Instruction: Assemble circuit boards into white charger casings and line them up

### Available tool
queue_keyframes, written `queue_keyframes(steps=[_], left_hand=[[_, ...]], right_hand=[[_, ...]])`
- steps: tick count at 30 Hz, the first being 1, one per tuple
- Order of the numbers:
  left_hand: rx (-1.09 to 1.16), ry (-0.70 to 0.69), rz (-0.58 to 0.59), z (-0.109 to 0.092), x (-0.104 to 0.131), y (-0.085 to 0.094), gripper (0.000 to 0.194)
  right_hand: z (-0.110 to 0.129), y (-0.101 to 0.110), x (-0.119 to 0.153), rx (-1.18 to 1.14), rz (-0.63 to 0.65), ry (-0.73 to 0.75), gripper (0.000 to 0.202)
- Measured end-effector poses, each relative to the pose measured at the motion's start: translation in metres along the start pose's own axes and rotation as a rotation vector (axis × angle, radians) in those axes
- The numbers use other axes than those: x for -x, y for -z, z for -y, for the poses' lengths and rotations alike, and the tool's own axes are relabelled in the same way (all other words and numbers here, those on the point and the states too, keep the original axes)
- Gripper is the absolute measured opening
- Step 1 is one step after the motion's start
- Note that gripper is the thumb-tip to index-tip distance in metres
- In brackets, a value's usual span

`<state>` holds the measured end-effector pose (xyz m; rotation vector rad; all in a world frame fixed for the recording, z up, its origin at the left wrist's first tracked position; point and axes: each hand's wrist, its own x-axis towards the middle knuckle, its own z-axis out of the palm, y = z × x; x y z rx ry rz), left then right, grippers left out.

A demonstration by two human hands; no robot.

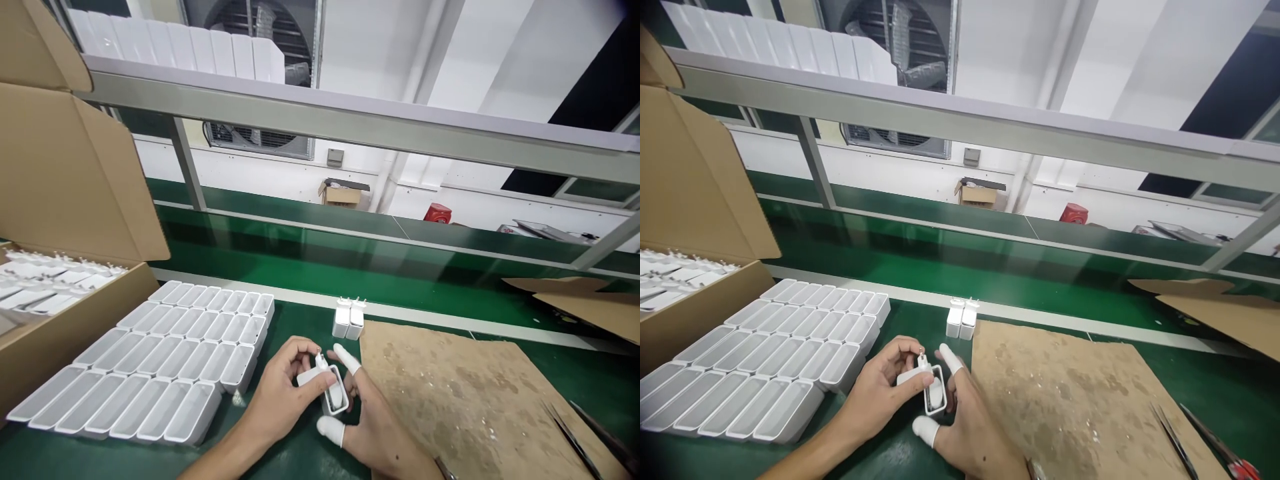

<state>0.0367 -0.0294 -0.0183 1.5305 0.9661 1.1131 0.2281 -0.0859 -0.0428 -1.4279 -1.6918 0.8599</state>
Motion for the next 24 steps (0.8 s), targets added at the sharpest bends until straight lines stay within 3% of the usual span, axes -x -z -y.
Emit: queue_keyframes(steps=[3,6,10,14,16,18,21,24], left_hand=[[0.105,-0.009,0.069,-0.005,0.005,0.001,0.037],[0.158,-0.057,0.299,-0.011,0.008,0.006,0.032],[-0.051,-0.112,0.463,-0.022,0.006,0.015,0.018],[-0.189,-0.127,0.553,-0.033,0.003,0.019,0.02],[-0.201,-0.129,0.542,-0.032,0.002,0.017,0.017],[-0.228,-0.181,0.449,-0.026,0.002,0.012,0.017],[-0.327,-0.344,0.32,-0.015,0.002,0.006,0.026],[-0.435,-0.523,0.323,-0.009,0.002,0.005,0.026]], right_hand=[[-0.003,0.0,0.0,-0.102,0.076,-0.02,0.099],[-0.003,0.0,-0.001,-0.097,0.039,0.013,0.098],[-0.001,0.001,-0.002,-0.088,0.056,0.008,0.098],[0.002,0.003,-0.002,-0.075,0.079,-0.069,0.103],[0.001,0.003,-0.003,-0.055,0.082,-0.069,0.102],[0.0,0.002,-0.004,-0.025,0.075,-0.047,0.102],[-0.001,0.003,-0.004,0.013,0.075,-0.013,0.103],[0.0,0.004,-0.004,0.025,0.08,0.032,0.102]])
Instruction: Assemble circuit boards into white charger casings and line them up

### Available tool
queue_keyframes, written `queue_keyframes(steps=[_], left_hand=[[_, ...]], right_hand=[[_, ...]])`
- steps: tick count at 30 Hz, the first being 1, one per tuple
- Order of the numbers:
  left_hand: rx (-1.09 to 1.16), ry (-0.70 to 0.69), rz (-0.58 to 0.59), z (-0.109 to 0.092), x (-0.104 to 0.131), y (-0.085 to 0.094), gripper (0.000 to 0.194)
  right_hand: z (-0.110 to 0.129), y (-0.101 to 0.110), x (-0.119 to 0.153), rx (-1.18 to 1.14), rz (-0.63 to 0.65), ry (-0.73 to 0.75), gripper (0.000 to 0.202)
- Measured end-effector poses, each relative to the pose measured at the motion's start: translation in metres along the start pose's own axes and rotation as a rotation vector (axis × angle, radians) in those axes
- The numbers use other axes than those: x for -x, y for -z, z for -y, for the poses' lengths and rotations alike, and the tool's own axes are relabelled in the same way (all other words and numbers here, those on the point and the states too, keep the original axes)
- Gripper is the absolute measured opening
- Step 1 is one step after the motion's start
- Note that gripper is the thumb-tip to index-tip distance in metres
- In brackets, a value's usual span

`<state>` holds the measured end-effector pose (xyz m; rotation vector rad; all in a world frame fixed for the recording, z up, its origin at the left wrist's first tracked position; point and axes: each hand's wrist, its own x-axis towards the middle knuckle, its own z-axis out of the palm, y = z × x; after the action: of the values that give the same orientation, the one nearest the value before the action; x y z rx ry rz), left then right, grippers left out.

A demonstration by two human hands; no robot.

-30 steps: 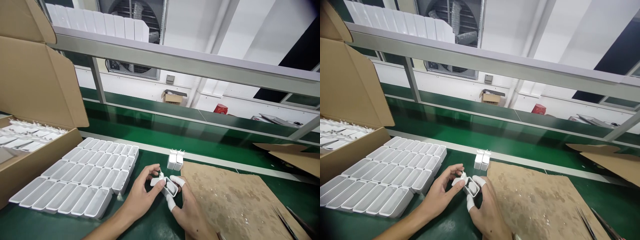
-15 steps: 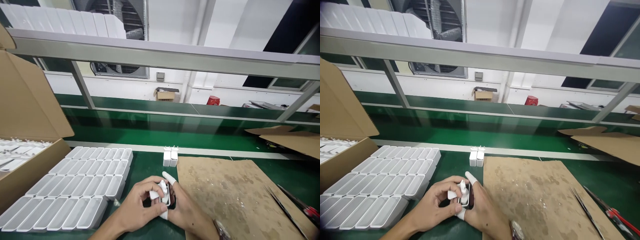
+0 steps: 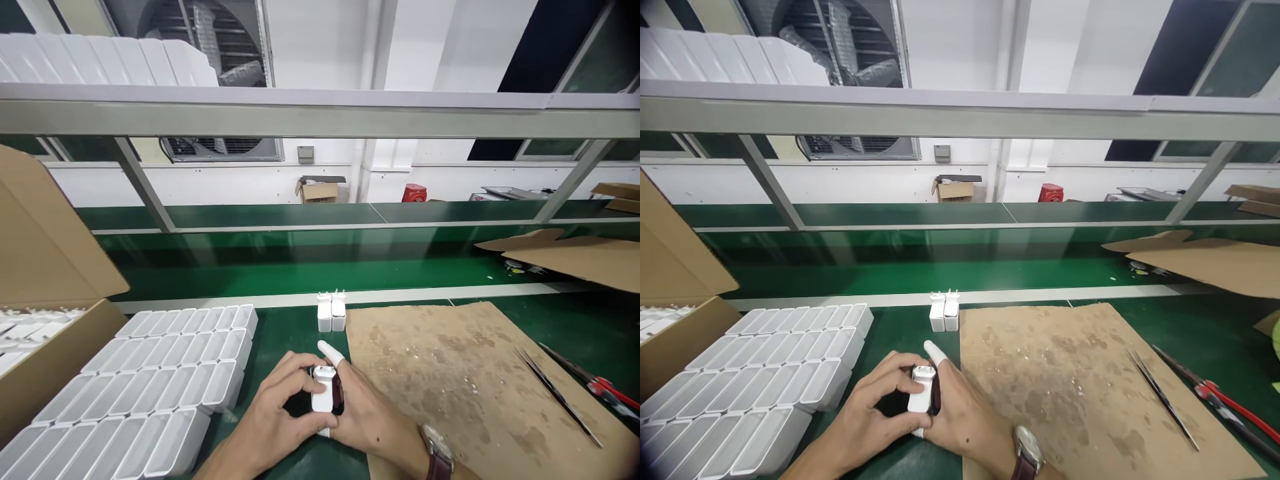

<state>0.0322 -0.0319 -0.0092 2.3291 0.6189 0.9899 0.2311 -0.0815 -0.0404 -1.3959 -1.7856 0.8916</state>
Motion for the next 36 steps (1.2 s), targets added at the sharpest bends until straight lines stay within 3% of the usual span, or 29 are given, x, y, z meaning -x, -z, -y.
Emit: queue_keyframes(steps=[3,11,18,27,29,33,36], left_hand=[[-0.095,-0.07,0.019,-0.001,0.001,0.0,0.017],[-0.245,-0.041,-0.044,-0.014,-0.002,-0.008,0.011],[-0.217,0.234,0.322,-0.033,-0.017,0.025,0.006],[-0.384,0.203,0.418,-0.047,-0.023,0.027,0.002],[-0.392,0.191,0.399,-0.042,-0.035,0.037,0.002],[-0.45,0.286,0.286,-0.013,-0.071,0.061,0.009],[-0.439,0.37,0.25,0.015,-0.096,0.067,0.013]], right_hand=[[0.001,0.0,0.0,0.009,-0.004,0.013,0.105],[0.002,-0.002,0.0,0.053,-0.038,0.041,0.099],[0.004,0.003,-0.002,0.015,0.003,-0.019,0.11],[0.003,0.009,-0.003,0.004,0.038,0.056,0.109],[0.003,0.016,-0.006,-0.001,-0.022,0.089,0.094],[-0.006,0.033,-0.016,0.024,-0.374,0.119,0.044],[-0.02,0.041,-0.024,0.052,-0.451,0.104,0.048]])
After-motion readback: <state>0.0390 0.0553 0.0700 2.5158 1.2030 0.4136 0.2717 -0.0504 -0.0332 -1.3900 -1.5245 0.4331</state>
